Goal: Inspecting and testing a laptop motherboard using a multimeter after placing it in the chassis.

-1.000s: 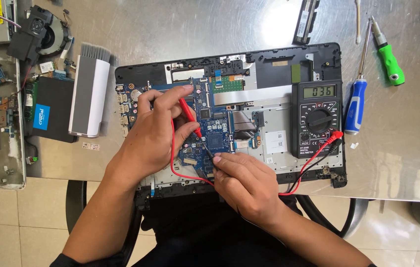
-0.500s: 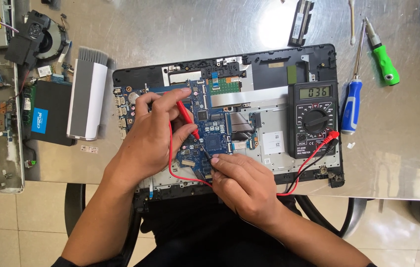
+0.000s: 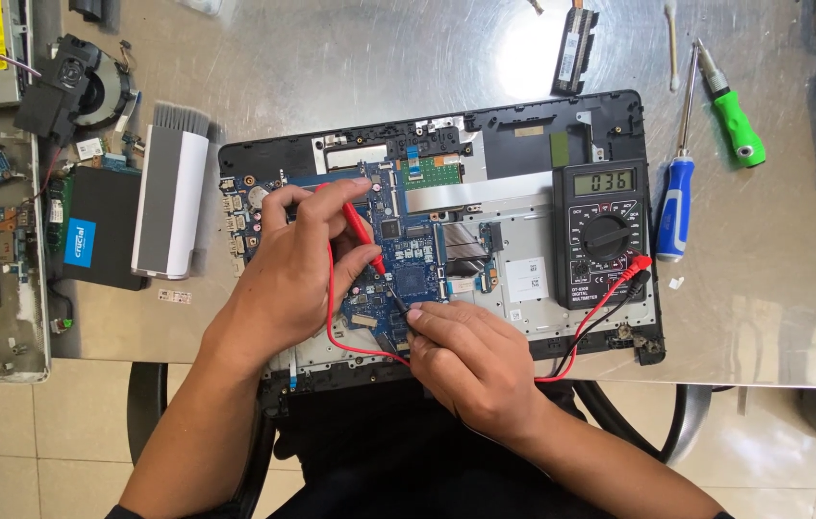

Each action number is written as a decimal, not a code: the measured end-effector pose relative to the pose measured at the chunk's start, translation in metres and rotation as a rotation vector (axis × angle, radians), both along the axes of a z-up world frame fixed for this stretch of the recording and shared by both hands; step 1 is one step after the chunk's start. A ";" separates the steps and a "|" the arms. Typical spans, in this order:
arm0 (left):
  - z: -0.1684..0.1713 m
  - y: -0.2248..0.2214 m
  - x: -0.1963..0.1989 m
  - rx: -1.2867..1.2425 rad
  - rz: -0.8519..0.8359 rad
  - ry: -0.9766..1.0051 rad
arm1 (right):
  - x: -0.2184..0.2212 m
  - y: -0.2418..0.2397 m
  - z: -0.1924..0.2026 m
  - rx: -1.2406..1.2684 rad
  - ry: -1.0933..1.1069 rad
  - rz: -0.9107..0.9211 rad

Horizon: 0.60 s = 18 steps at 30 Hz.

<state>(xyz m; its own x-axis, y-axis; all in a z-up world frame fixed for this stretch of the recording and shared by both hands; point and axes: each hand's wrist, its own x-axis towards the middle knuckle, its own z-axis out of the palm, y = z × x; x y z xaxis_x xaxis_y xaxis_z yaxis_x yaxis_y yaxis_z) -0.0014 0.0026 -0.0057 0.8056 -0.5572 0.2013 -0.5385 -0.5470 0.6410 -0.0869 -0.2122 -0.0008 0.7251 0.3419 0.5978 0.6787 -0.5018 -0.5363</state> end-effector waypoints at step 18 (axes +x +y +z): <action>0.005 -0.002 0.000 0.050 0.009 -0.015 | 0.000 -0.001 0.000 0.003 -0.003 0.004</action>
<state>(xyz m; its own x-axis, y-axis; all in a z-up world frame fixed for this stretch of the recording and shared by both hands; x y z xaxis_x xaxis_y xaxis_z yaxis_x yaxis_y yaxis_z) -0.0017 0.0008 -0.0005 0.8076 -0.5598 0.1858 -0.5430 -0.5826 0.6047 -0.0867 -0.2130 -0.0009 0.7220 0.3427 0.6011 0.6822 -0.4975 -0.5358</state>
